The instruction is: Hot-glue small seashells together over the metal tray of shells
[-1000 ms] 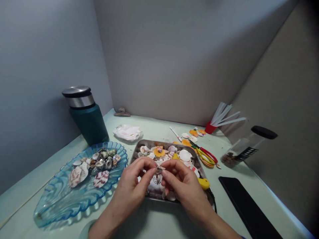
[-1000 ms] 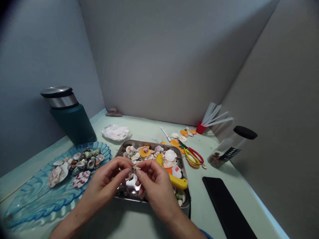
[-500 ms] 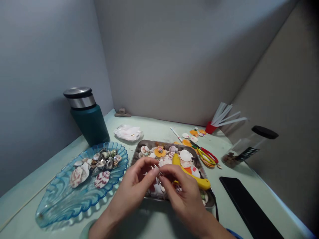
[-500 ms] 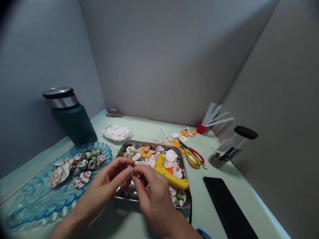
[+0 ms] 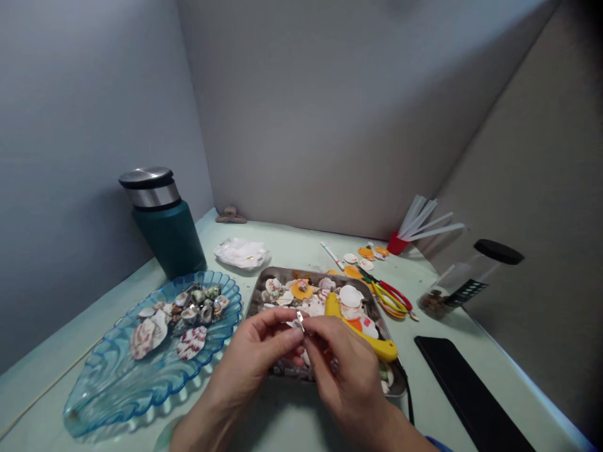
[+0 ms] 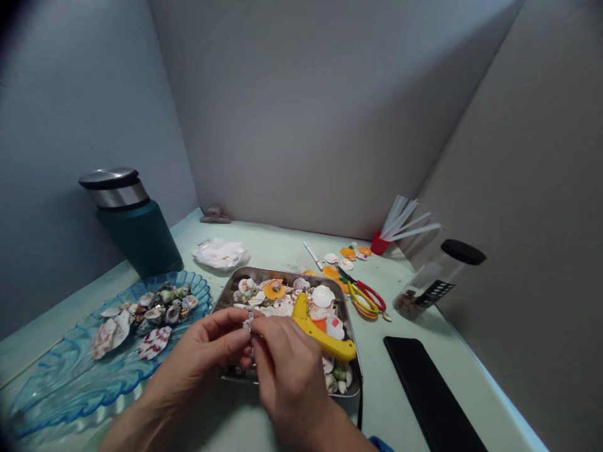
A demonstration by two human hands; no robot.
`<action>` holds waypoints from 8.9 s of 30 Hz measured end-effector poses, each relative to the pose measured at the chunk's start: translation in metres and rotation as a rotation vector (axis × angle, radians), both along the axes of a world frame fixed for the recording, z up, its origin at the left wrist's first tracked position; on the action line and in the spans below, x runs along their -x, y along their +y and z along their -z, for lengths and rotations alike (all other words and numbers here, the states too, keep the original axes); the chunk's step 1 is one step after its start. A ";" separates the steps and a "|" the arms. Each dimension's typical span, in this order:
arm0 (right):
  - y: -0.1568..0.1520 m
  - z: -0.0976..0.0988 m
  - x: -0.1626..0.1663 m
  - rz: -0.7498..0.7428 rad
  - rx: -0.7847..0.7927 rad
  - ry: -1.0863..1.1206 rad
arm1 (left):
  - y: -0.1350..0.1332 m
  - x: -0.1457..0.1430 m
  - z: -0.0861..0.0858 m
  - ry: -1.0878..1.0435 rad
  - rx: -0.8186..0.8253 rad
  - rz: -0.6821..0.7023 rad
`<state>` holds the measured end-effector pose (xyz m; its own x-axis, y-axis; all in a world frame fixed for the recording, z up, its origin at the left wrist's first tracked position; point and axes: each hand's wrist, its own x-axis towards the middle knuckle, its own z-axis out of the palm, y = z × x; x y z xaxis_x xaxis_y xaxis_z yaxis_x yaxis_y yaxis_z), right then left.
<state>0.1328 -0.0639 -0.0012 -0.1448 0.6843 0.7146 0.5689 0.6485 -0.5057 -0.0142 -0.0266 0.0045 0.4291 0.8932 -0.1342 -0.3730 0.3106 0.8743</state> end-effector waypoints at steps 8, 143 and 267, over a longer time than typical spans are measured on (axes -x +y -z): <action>-0.002 -0.004 0.002 0.010 0.000 -0.075 | 0.000 0.000 -0.003 0.024 -0.010 -0.012; -0.011 -0.012 -0.034 -0.218 0.416 0.009 | 0.004 0.000 -0.003 -0.034 0.034 -0.188; -0.009 -0.006 -0.036 -0.223 0.314 -0.101 | 0.006 -0.001 0.003 0.063 -0.053 -0.306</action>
<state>0.1691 -0.0732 0.0051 -0.3734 0.8111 0.4502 0.4885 0.5845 -0.6478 -0.0135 -0.0209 0.0018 0.1320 0.9860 -0.1022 -0.3869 0.1462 0.9105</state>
